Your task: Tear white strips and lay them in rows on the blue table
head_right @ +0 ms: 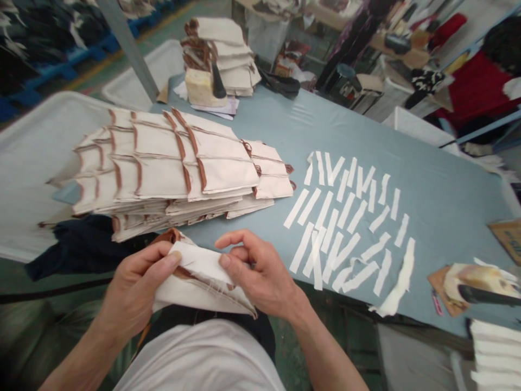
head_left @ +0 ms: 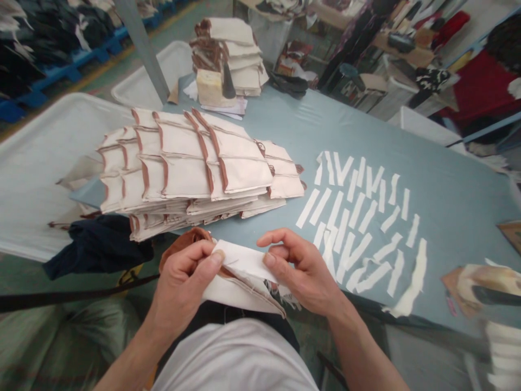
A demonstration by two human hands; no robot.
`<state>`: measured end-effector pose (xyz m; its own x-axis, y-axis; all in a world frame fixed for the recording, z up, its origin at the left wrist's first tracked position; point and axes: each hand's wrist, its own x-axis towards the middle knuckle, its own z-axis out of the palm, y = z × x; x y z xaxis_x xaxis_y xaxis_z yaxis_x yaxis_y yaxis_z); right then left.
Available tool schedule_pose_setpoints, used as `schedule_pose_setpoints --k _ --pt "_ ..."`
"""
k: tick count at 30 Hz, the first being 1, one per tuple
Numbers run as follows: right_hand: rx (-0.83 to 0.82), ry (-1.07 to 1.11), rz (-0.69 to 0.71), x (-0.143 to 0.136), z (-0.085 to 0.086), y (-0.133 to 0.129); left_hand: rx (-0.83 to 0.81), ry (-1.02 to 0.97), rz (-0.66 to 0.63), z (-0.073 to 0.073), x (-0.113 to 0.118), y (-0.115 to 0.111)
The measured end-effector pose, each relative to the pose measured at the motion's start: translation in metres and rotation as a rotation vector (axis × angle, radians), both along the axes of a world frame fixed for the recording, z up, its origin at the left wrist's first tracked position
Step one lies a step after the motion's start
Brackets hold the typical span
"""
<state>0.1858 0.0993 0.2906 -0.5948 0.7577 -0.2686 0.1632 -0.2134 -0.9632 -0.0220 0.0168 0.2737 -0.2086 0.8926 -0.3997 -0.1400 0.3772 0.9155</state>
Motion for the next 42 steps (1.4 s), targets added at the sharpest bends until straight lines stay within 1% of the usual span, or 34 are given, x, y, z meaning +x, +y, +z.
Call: schedule_pose_setpoints --k 2,5,8,13,15,17,19,21,22,25,27,30,35,37,42 --pt "0.045 -0.019 0.01 0.003 0.0 0.003 0.019 0.027 0.017 0.001 0.001 0.0" --pt "0.103 -0.063 0.031 0.005 -0.002 0.004 0.03 0.118 0.04 0.006 0.003 0.001" --pt "0.152 -0.119 0.064 0.006 -0.004 0.005 0.007 0.216 0.029 0.013 0.005 0.001" --pt "0.477 -0.303 0.082 0.009 -0.004 0.013 0.019 0.299 -0.031 0.022 0.009 -0.001" --pt "0.558 -0.28 0.085 0.006 -0.005 0.017 0.057 0.326 -0.082 0.021 0.009 -0.002" --pt "0.595 -0.168 0.079 0.0 -0.006 0.02 0.132 0.332 -0.145 0.018 0.009 -0.003" --pt "0.58 -0.011 0.091 -0.01 -0.01 0.02 0.207 0.333 -0.197 0.017 0.008 -0.003" --pt "0.502 0.111 0.14 -0.02 -0.015 0.02 0.26 0.361 -0.221 0.017 0.007 -0.002" --pt "0.447 0.131 0.167 -0.023 -0.018 0.019 0.271 0.387 -0.221 0.019 0.007 -0.002" --pt "0.3 0.071 0.209 -0.03 -0.021 0.018 0.292 0.503 -0.204 0.024 0.006 0.0" --pt "0.25 0.024 0.2 -0.03 -0.019 0.017 0.311 0.596 -0.185 0.026 0.007 0.0" --pt "0.237 -0.015 0.169 -0.031 -0.012 0.014 0.357 0.704 -0.168 0.023 0.008 -0.001" --pt "0.206 -0.077 0.149 -0.034 -0.004 0.007 0.335 0.712 -0.182 0.015 0.007 -0.005" --pt "0.196 -0.13 0.15 -0.035 0.0 0.006 0.374 0.743 -0.188 0.013 0.006 -0.007" --pt "0.231 -0.275 0.154 -0.035 0.01 0.003 0.48 0.848 -0.205 0.007 0.004 -0.01"
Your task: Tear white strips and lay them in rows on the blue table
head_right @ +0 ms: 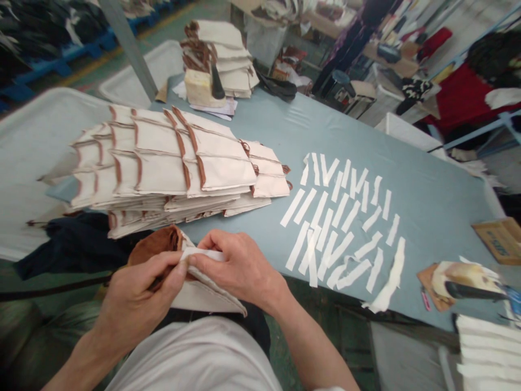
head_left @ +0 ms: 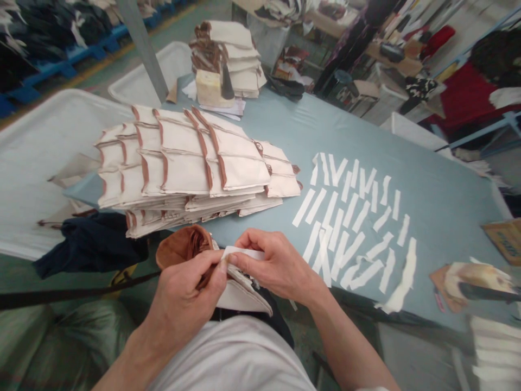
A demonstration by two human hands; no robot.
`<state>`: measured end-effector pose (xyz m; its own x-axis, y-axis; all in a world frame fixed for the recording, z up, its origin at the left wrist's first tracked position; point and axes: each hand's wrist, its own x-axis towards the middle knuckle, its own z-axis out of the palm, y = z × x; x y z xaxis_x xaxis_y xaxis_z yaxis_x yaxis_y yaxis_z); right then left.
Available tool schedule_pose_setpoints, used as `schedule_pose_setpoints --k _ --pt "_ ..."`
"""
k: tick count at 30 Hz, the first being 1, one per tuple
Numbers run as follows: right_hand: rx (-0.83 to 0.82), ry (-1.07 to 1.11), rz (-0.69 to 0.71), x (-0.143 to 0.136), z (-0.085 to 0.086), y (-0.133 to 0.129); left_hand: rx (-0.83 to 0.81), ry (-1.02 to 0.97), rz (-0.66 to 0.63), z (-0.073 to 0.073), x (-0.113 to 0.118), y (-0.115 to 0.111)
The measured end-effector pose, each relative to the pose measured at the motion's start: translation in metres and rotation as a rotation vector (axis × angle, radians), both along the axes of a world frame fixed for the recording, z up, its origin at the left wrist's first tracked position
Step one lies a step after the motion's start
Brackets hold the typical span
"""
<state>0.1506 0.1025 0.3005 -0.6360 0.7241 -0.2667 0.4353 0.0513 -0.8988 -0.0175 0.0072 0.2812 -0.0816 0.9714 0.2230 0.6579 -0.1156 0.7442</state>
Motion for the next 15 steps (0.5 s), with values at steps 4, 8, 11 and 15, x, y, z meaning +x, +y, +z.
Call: schedule_pose_setpoints --k 4,8,11,15 --pt "-0.028 0.014 0.0 0.0 0.008 -0.006 0.039 0.078 -0.035 -0.007 -0.002 -0.002" --pt "-0.063 0.094 -0.062 0.004 0.011 -0.008 -0.01 0.077 -0.046 -0.012 -0.006 -0.004" --pt "-0.033 0.152 -0.148 0.009 0.003 -0.01 -0.124 -0.114 -0.05 -0.013 -0.012 -0.006" --pt "0.053 0.15 -0.234 0.01 -0.022 -0.017 -0.271 -0.472 -0.081 -0.01 -0.016 -0.012"
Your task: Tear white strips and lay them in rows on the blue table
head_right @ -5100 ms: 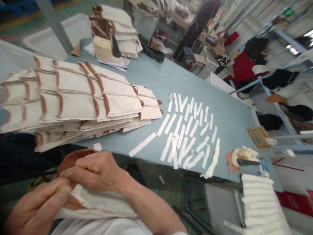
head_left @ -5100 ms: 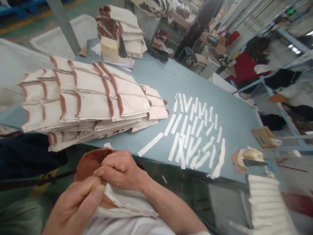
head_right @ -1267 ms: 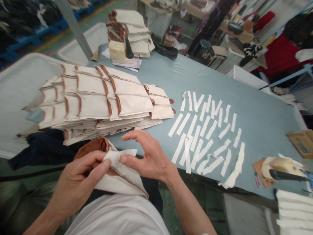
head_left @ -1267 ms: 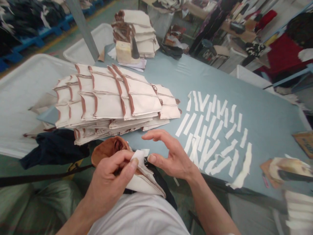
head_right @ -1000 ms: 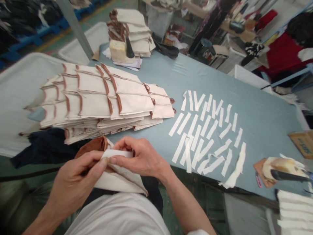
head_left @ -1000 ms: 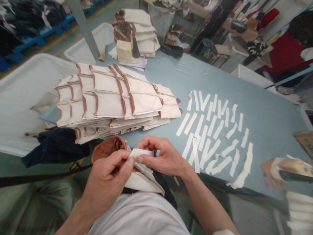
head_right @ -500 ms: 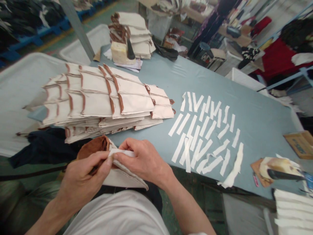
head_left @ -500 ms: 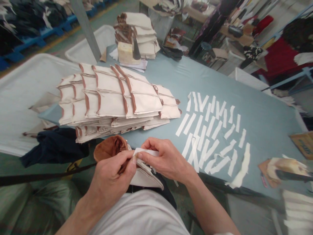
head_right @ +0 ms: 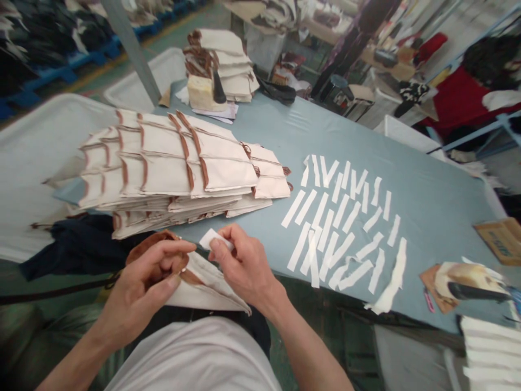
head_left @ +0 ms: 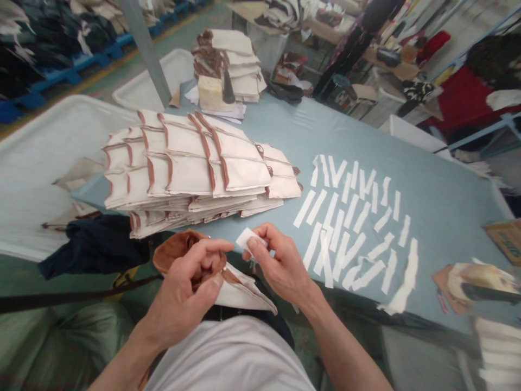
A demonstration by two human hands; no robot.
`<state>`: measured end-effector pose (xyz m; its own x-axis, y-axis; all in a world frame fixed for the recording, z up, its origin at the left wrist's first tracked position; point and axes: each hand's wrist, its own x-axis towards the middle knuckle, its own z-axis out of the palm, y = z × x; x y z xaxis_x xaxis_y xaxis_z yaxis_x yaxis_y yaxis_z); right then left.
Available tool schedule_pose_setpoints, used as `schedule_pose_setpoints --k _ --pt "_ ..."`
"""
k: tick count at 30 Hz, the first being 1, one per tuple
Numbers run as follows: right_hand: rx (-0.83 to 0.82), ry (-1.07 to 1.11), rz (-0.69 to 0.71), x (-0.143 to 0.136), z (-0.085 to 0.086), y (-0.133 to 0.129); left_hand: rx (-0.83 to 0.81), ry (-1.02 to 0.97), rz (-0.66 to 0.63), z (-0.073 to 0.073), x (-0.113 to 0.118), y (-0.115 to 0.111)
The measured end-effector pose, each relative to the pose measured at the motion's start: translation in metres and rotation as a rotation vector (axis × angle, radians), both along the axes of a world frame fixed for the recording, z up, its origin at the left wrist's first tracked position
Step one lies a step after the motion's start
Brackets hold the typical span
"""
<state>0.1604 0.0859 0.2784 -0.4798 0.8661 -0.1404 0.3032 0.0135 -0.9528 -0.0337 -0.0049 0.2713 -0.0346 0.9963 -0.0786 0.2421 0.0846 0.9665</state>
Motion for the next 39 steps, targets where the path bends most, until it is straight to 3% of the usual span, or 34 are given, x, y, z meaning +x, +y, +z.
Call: schedule_pose_setpoints --k 5,8,11,14,17,20,26,31,39 --pt "-0.009 0.237 -0.019 -0.01 -0.027 0.0 -0.149 -0.25 0.068 0.022 0.01 -0.004" --pt "-0.07 0.405 0.005 -0.023 -0.03 0.001 -0.14 -0.237 0.147 0.039 0.017 -0.002" --pt "-0.099 0.493 0.054 -0.036 -0.026 0.001 -0.103 -0.224 0.078 0.046 0.019 0.0" --pt "-0.08 0.541 0.09 -0.044 -0.021 0.0 -0.094 -0.212 0.018 0.044 0.018 -0.003" --pt "-0.039 0.55 0.088 -0.046 -0.021 0.001 -0.111 -0.143 0.126 0.043 0.019 -0.009" --pt "-0.022 0.558 -0.002 -0.045 -0.024 -0.002 -0.082 -0.061 0.175 0.044 0.018 -0.011" --pt "-0.058 0.434 -0.195 -0.046 -0.02 -0.014 0.01 0.1 -0.036 0.036 -0.002 -0.005" --pt "-0.105 0.394 -0.193 -0.049 -0.016 -0.019 -0.038 0.211 -0.151 0.032 -0.016 0.005" --pt "-0.07 0.297 -0.183 -0.047 -0.019 -0.018 0.064 0.372 -0.332 0.025 -0.032 0.004"
